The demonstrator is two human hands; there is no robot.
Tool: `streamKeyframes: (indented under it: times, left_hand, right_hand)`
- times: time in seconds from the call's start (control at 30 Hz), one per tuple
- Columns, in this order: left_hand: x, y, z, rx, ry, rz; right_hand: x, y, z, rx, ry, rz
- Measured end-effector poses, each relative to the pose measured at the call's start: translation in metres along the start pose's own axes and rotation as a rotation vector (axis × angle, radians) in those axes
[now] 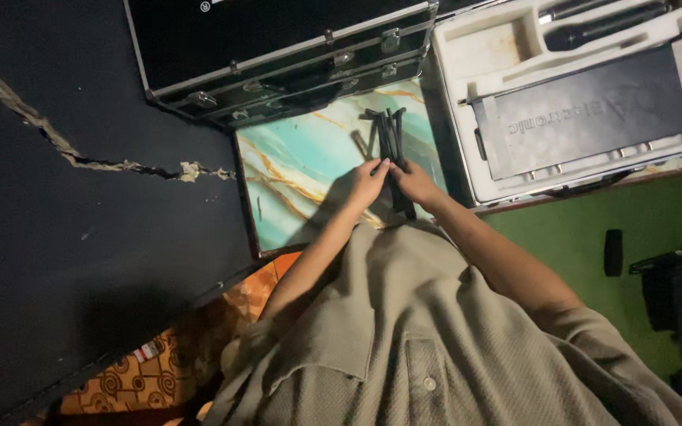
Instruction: The person handles several black metal support rods, places them into a custom foam insert within a hard-shell equipment case, and presses them down into their designated slots.
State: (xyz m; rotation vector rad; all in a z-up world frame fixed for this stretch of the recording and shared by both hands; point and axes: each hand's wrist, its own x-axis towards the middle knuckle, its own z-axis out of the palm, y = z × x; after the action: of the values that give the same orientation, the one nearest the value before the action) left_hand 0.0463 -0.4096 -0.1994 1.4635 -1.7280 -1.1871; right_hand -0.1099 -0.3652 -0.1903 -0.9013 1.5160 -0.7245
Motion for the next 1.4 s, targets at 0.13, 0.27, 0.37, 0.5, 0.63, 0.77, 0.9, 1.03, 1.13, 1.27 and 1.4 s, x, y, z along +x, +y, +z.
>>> streamKeyframes:
  times: [0.13,0.27,0.37,0.5,0.63,0.77,0.9,1.03,1.13,1.27,1.4]
  left_hand:
    - [-0.005,-0.003,0.002,0.121,-0.079,-0.115]
    - [-0.005,-0.015,0.008,0.108,0.033,-0.051]
    - [-0.006,-0.024,0.011,0.118,-0.053,-0.211]
    - [-0.003,-0.024,0.013,0.185,0.023,-0.127]
    - [-0.007,-0.015,0.004,0.236,0.010,-0.096]
    - [-0.008,-0.007,-0.012,0.362,-0.089,-0.048]
    - [-0.007,-0.008,-0.007,0.342,-0.091,0.106]
    - [0.003,-0.014,-0.003,0.319,-0.111,0.118]
    - [-0.001,-0.015,-0.002,0.315,-0.149,0.057]
    - [-0.002,-0.010,-0.006,0.331,-0.217,0.020]
    - [-0.007,-0.008,-0.006,0.352,-0.238,0.055]
  right_hand:
    - [0.013,0.007,-0.012,-0.404,0.108,-0.064]
    - [0.014,-0.003,-0.024,-0.589,0.152,-0.058]
    - [0.010,-0.012,-0.029,-0.619,0.200,-0.126]
    - [0.007,-0.008,-0.036,-0.591,0.208,-0.194]
    - [0.003,-0.007,-0.038,-0.562,0.228,-0.231]
    - [-0.001,-0.006,-0.046,-0.482,0.179,-0.258]
    - [0.002,0.011,-0.050,-0.474,0.077,-0.322]
    - [0.011,0.020,-0.060,-0.447,0.073,-0.352]
    - [0.005,0.017,-0.059,-0.444,0.064,-0.249]
    - [0.001,0.010,-0.058,-0.420,0.031,-0.282]
    - [0.001,0.005,-0.060,-0.468,-0.011,-0.279]
